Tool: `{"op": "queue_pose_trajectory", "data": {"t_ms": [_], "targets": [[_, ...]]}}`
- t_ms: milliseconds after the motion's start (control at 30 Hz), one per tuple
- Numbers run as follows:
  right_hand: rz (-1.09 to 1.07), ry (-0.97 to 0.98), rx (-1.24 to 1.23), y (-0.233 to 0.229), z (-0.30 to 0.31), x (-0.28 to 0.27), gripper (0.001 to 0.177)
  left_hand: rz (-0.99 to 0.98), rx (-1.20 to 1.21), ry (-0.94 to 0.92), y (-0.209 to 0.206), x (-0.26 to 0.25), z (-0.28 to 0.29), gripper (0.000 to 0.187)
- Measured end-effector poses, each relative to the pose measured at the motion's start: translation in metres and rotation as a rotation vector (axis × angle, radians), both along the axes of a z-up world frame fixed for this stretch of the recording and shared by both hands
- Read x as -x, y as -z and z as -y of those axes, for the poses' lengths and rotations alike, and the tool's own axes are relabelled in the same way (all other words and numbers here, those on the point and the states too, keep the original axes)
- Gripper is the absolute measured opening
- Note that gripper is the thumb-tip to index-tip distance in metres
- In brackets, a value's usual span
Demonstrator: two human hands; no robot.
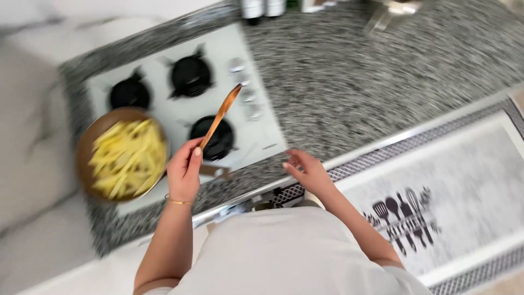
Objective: The person stirs potato sticks frying in a pan on a gas stovetop using a wooden spoon, then stands by the stove waiting while the potatoes cook, briefly fidgets with their hands near a table, returns to stir the potatoes again, and lifts the pan while stirring at the end.
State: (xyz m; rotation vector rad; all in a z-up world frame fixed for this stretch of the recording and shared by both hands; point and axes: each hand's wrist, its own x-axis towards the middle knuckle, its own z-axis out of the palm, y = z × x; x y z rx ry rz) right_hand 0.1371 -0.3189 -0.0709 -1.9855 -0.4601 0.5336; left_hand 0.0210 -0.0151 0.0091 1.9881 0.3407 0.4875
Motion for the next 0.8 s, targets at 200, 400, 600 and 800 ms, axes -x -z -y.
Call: {"op": "queue_pose_trajectory", "data": {"t_ms": [200, 400, 600, 800], "targets": [[-0.09, 0.35, -0.168, 0.032, 0.141, 0.018, 0.038, 0.085, 0.031, 0.414, 0.022, -0.148, 0.075, 0.032], [-0.227, 0.645, -0.096, -0.007, 0.258, 0.016, 0.035, 0.168, 0.241, 0.619, 0.037, -0.307, 0.195, 0.025], [-0.158, 0.859, -0.043, 0.022, 0.365, 0.007, 0.035, 0.403, -0.576, 0.314, 0.067, -0.477, 0.289, 0.014], [-0.172, 1.073, -0.001, -0.003, 0.406, 0.011, 0.035, 0.477, -0.028, 0.422, 0.199, -0.694, 0.289, 0.013]]}}
